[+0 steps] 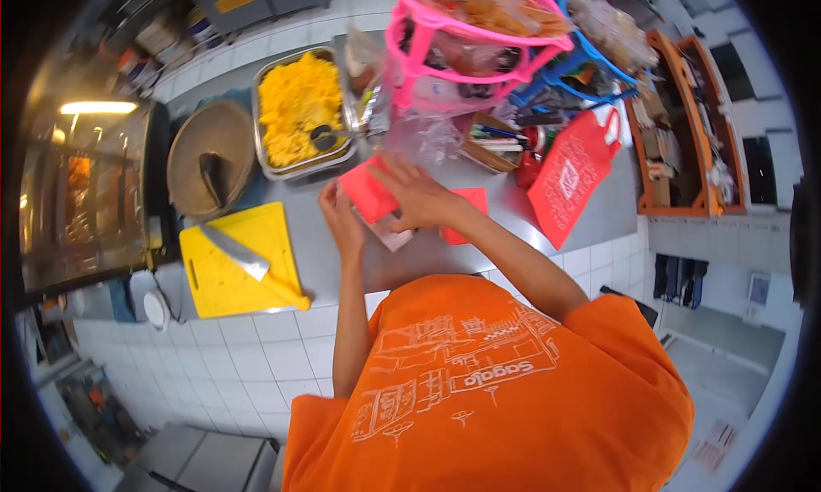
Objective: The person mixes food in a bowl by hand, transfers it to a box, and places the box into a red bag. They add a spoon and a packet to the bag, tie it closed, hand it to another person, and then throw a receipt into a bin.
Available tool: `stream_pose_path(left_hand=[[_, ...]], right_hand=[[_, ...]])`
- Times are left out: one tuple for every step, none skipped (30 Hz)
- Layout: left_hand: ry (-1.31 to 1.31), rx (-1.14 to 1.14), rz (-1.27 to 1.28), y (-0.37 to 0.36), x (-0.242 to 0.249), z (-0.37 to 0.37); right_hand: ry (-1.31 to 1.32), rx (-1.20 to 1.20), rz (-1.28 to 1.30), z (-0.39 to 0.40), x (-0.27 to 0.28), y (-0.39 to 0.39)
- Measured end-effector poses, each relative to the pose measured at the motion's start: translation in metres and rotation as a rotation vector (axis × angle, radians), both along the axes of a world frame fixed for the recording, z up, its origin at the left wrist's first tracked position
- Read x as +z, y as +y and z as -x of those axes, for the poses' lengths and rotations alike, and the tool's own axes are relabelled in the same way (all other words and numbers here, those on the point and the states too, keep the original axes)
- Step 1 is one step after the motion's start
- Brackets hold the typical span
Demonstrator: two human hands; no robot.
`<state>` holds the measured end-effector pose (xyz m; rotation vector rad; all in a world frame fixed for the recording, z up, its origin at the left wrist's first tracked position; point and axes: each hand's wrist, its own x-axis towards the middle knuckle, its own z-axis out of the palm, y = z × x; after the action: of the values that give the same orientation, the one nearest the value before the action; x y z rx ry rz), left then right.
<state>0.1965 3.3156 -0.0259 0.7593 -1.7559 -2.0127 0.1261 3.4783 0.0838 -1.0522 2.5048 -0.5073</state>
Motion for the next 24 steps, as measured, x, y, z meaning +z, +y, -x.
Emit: stream_pose_path(left_hand=[[-0.026,-0.042,-0.082,0.001,0.0,-0.005],[-0.025,-0.055,-0.103,0.005,-0.003,-0.008],[-0.025,-0.066,-0.122,0.007,-0.006,-0.009],[-0.02,-0.076,-0.139,0.004,-0.006,-0.005],[-0.018,-0.09,-0.154,-0.002,-0.007,-0.002],[-0.018,-0.102,-0.168,-0.002,-0.006,-0.001],[-0.024,-0.117,-0.168,0.0,0.005,-0.001],[-0.03,-0.133,-0.166,-0.002,0.028,-0.001],[-0.042,-0.146,-0.164,-0.002,0.051,-0.003],[0.008,-0.159,-0.219,-0.001,0.073,-0.009],[0.06,-0.171,-0.274,0.002,0.095,-0.013],[0.11,-0.181,-0.328,0.009,0.111,-0.012],[0.065,-0.137,-0.15,0.023,0.12,-0.007],[0.025,-0.092,0.029,0.044,0.129,-0.003],[-0.011,-0.046,0.207,0.069,0.138,0.0],[0.086,-0.083,0.226,0.11,0.154,0.006],[0.18,-0.117,0.244,0.157,0.168,0.013],[0.235,-0.328,0.217,0.197,0.175,0.019],[0.372,-0.515,0.151,0.246,0.187,0.037],[0.49,-0.603,0.493,0.292,0.191,0.062],[0.532,-0.715,0.36,0.348,0.187,0.093],[0.582,-0.754,0.614,0.401,0.174,0.124],[0.471,-0.866,0.746,0.452,0.161,0.152],[0.35,-0.969,0.875,0.492,0.145,0.176]], right_hand=[[0.068,0.106,-0.023,0.007,0.001,-0.004],[0.133,0.212,-0.047,0.014,0.001,-0.01],[0.166,0.268,-0.014,0.02,-0.006,-0.017],[0.203,0.329,0.019,0.028,-0.012,-0.023],[0.178,0.313,0.022,0.033,-0.011,-0.028],[0.152,0.299,0.028,0.034,-0.008,-0.032],[0.127,0.291,0.037,0.034,-0.002,-0.03],[0.153,0.25,0.112,0.033,0.004,-0.021],[0.174,0.212,0.187,0.027,0.014,-0.012],[0.191,0.177,0.263,0.021,0.027,-0.001],[0.193,0.105,0.31,0.016,0.052,0.021],[0.104,0.036,0.305,0.012,0.075,0.048],[0.013,-0.034,0.302,0.006,0.098,0.079],[-0.055,-0.133,0.295,-0.002,0.126,0.114],[-0.123,-0.231,0.288,-0.011,0.149,0.152],[-0.181,-0.321,0.295,-0.019,0.159,0.193],[-0.241,-0.409,0.302,-0.028,0.167,0.233],[-0.184,-0.502,0.245,-0.039,0.177,0.271],[-0.13,-0.592,0.186,-0.052,0.186,0.306],[-0.095,-0.699,0.163,-0.061,0.195,0.336],[-0.061,-0.806,0.142,-0.068,0.198,0.363],[-0.03,-0.891,0.094,-0.074,0.196,0.388],[0.001,-0.966,0.041,-0.077,0.193,0.414],[0.032,-1.034,-0.014,-0.079,0.189,0.442]])
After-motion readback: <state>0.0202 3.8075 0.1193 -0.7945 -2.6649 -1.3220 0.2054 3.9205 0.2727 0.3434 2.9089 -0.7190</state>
